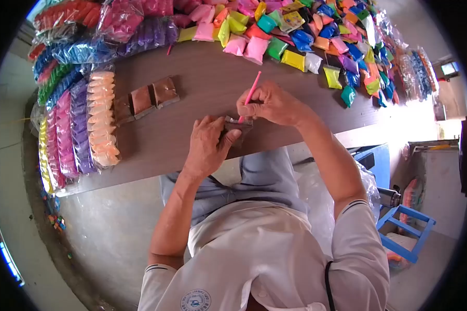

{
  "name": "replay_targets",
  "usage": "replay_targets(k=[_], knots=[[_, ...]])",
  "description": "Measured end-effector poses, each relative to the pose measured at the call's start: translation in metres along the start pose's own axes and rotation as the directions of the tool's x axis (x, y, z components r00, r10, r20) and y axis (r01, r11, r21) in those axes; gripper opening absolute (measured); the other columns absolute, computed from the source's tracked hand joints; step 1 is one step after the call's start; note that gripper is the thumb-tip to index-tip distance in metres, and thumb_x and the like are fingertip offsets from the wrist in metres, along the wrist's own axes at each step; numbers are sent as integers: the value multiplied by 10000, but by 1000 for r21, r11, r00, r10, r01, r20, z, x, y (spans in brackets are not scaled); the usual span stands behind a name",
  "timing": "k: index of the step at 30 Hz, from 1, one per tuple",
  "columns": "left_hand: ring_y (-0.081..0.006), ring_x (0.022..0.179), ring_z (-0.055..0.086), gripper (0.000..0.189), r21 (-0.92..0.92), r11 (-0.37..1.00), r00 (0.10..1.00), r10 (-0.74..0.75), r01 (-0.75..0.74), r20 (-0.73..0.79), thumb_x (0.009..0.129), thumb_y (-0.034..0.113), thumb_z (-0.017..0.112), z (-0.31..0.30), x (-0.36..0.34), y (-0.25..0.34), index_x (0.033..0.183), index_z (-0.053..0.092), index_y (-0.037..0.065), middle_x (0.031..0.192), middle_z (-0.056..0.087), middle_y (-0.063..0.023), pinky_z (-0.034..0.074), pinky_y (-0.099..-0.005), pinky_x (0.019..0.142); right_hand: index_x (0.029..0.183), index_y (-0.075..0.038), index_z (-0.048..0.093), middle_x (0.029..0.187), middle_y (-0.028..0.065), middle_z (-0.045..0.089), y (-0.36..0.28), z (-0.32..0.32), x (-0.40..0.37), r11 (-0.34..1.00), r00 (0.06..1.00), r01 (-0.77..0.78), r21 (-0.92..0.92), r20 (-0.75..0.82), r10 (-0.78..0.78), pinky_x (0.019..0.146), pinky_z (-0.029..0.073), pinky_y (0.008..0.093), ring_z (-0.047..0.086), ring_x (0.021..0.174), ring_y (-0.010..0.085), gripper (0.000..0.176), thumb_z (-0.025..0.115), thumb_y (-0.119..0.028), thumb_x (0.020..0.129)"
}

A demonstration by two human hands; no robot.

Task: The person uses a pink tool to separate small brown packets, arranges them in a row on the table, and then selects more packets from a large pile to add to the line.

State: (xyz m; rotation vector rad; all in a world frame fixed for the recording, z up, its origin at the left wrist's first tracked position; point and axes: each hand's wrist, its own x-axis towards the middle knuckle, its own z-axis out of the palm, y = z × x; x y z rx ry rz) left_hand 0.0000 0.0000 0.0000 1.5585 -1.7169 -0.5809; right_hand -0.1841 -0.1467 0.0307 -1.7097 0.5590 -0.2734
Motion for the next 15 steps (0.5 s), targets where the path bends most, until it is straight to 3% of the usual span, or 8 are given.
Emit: replay_targets(k=[2,5,9,15], knots=[[-338,822,467,361,29,999,1000,-17,16,23,965,372,629,-1,-1,0,959,604,12,850,533,-158,385,-430,771,974,-22,724,824,8,691,3,-2,-4,985,999,-14,172,35,9,694,519,253,621,759,88,287,744,-302,916],[-344,815,462,385,-27,999,1000,25,-25,-7,969,382,620,2,3,-1,934,596,0,838,524,-159,382,-430,759,919,-21,691,810,-15,650,9,4,-2,963,999,27,268,-27,-21,673,481,237,584,753,62,260,722,-279,933],[-345,809,459,383,13,1000,1000,-10,10,21,969,380,619,-1,1,2,921,596,0,831,517,-157,384,-430,760,898,-23,682,804,-18,641,12,20,5,958,994,70,278,-100,-43,662,465,229,566,732,55,254,717,-272,935],[-351,814,469,348,22,1000,1000,9,-9,11,966,353,626,0,2,2,921,605,9,846,526,-162,389,-437,769,876,-26,672,778,-27,618,13,14,1,913,997,49,406,27,-66,642,439,224,542,724,51,234,702,-246,948]])
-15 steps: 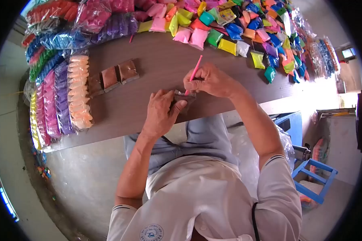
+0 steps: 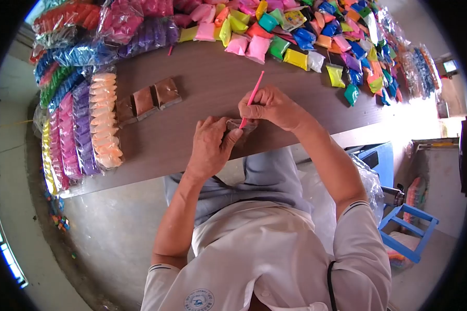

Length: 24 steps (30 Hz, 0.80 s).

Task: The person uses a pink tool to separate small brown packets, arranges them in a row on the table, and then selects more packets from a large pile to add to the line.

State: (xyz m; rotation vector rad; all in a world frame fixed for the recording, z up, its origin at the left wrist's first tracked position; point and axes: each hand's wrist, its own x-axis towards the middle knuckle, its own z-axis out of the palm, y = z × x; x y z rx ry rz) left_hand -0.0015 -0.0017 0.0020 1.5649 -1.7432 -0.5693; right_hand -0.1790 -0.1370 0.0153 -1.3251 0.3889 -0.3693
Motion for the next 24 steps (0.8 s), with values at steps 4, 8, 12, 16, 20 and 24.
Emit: replay_targets(k=[4,8,12,16,20,24], knots=[[-324,830,514,302,-3,1000,998,24,-24,-53,954,284,642,0,2,4,818,563,27,772,571,-124,388,-421,789,890,-33,677,776,-29,610,4,10,3,999,994,14,-41,-111,-18,654,454,232,538,723,52,217,701,-240,950],[-322,809,505,304,-20,1000,999,-5,4,-43,955,283,641,0,1,2,815,570,23,751,561,-125,385,-419,782,911,-27,677,783,-29,610,3,11,5,986,982,41,-162,-174,-70,663,463,232,536,720,51,221,690,-242,960],[-320,798,501,288,-26,1000,999,0,-1,-38,955,279,640,0,0,1,837,593,20,751,565,-128,383,-418,778,919,-17,674,784,-29,609,6,12,4,962,974,97,-257,-175,-145,658,460,228,535,719,49,213,687,-225,962],[-333,856,494,330,-35,999,999,-32,33,11,978,359,614,0,0,-2,1014,646,32,880,554,-146,407,-424,800,938,-8,684,792,-27,629,0,16,4,935,969,113,-336,-170,-179,657,470,232,551,727,45,203,692,-210,960],[-319,818,509,299,-45,999,998,22,-24,-55,973,306,612,0,2,3,878,609,23,771,579,-130,386,-419,789,947,-15,691,785,-19,629,-5,19,0,975,956,76,-211,-261,-131,641,480,228,572,718,44,217,692,-232,963],[-321,827,515,303,-14,1000,999,-1,1,-48,972,311,614,2,1,0,872,601,26,778,582,-129,388,-418,796,969,-14,696,786,-15,634,-9,11,-8,959,948,69,-274,-281,-149,639,487,225,581,711,47,223,690,-237,965]])
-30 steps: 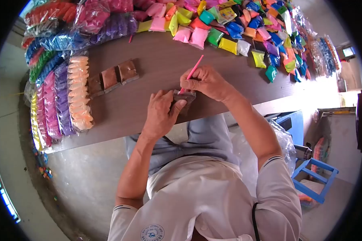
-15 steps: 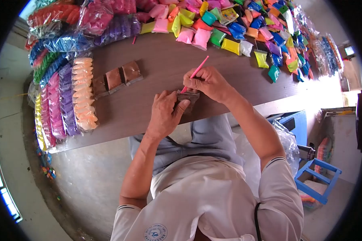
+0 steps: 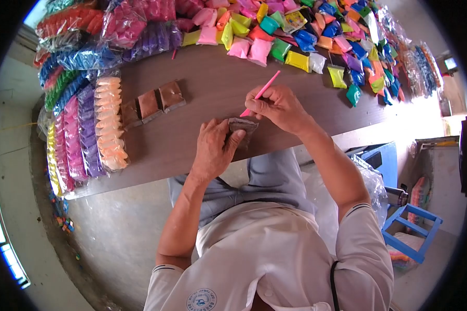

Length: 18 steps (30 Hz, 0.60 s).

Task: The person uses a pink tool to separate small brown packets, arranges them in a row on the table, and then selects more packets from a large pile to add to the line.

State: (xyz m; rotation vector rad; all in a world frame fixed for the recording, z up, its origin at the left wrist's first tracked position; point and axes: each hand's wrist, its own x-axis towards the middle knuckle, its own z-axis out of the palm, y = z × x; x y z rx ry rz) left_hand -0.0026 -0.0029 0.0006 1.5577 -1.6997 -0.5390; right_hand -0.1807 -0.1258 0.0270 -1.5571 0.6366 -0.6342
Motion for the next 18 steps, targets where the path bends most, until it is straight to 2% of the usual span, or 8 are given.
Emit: replay_targets(k=[3,5,12,14,18], knots=[[-322,825,513,318,-1,1000,1000,17,-17,5,970,322,619,-1,0,1,851,591,28,772,573,-125,389,-416,796,989,-11,699,793,-11,640,0,-4,-4,998,999,23,-55,26,-21,634,492,224,585,704,51,228,691,-237,963],[-321,827,485,314,-14,1000,999,-14,15,43,977,351,614,0,-1,-3,943,642,40,859,551,-132,396,-420,788,997,-10,702,795,-8,645,1,-6,-5,997,998,18,-69,64,-14,636,498,222,593,705,54,228,693,-235,962],[-305,819,469,309,-12,999,998,-41,42,52,976,347,623,0,-1,-1,933,637,42,838,525,-122,393,-415,782,993,-7,698,793,-8,649,-8,-5,-9,1000,1000,-13,-23,25,14,623,484,216,582,696,47,221,689,-226,965],[-319,801,495,328,-15,1000,1000,12,-12,-11,963,310,635,0,0,1,808,565,30,752,540,-123,385,-413,782,987,-6,695,793,-9,646,-13,-6,-11,995,997,45,-91,72,-39,617,475,211,576,693,40,212,687,-217,966],[-319,807,496,325,-15,1000,1000,7,-7,-9,960,304,638,0,-1,1,807,561,28,758,539,-128,383,-415,784,982,-5,695,784,-12,639,-12,-9,-18,981,999,46,-189,25,-42,615,472,211,575,695,36,203,684,-208,967]])
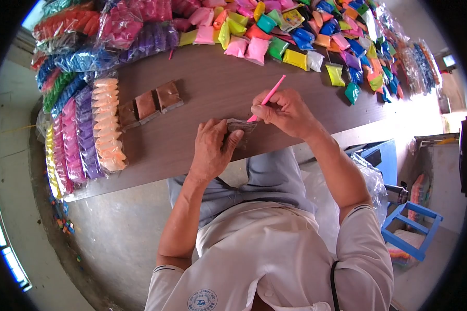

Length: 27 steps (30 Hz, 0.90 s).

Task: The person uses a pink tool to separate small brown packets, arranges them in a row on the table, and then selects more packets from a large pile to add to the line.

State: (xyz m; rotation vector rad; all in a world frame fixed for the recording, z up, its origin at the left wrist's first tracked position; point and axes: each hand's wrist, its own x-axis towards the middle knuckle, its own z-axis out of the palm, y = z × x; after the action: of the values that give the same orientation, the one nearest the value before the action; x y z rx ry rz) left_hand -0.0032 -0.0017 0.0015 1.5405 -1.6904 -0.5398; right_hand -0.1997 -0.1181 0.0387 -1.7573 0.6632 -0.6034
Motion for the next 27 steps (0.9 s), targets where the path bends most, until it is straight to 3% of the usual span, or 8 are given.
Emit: replay_targets(k=[2,5,12,15,17,20,27], knots=[[-306,807,461,315,-17,1000,999,-19,20,35,973,335,629,0,-1,-2,879,613,35,818,515,-121,386,-411,777,983,-8,697,779,-15,639,3,-3,-3,999,1000,-30,-11,-5,29,614,465,209,571,698,33,186,676,-192,970],[-307,805,460,308,1,1000,1000,-8,8,28,969,326,635,1,-1,-4,876,609,34,814,516,-121,382,-411,778,917,14,694,682,13,617,-4,-2,-4,1000,999,9,-22,-40,-10,581,449,251,543,653,62,247,693,-230,954],[-301,806,455,302,-16,1000,1000,-17,17,16,963,316,646,0,-1,0,864,604,34,806,509,-120,378,-409,772,888,7,673,673,36,591,-7,-1,-5,991,998,65,-117,-19,-68,594,443,257,522,649,71,218,688,-201,950],[-300,798,446,313,-1,1000,999,-21,21,37,958,322,654,-1,-1,1,854,600,32,799,501,-119,377,-406,762,884,-1,657,688,87,588,-9,1,-2,960,985,173,-222,34,-169,605,456,291,549,632,139,177,677,-167,942],[-299,790,438,329,29,999,999,-24,23,34,953,335,662,-1,-2,0,848,595,30,793,497,-116,379,-406,751,888,-11,646,713,125,592,-10,2,0,928,971,234,-291,29,-236,619,470,334,561,630,243,154,671,-157,929],[-295,795,440,336,46,999,999,-30,29,29,949,343,668,0,-2,-1,857,600,27,800,502,-115,384,-408,746,911,-8,672,824,99,689,-12,-4,1,887,974,228,-401,92,-209,675,515,316,653,728,225,157,705,-161,923],[-293,805,454,325,24,1000,1000,3,-3,9,948,337,671,1,-2,1,881,613,24,805,509,-116,393,-407,748,920,-15,680,848,104,699,-12,-6,5,848,970,231,-476,179,-164,714,517,365,669,773,270,159,690,-172,898]])
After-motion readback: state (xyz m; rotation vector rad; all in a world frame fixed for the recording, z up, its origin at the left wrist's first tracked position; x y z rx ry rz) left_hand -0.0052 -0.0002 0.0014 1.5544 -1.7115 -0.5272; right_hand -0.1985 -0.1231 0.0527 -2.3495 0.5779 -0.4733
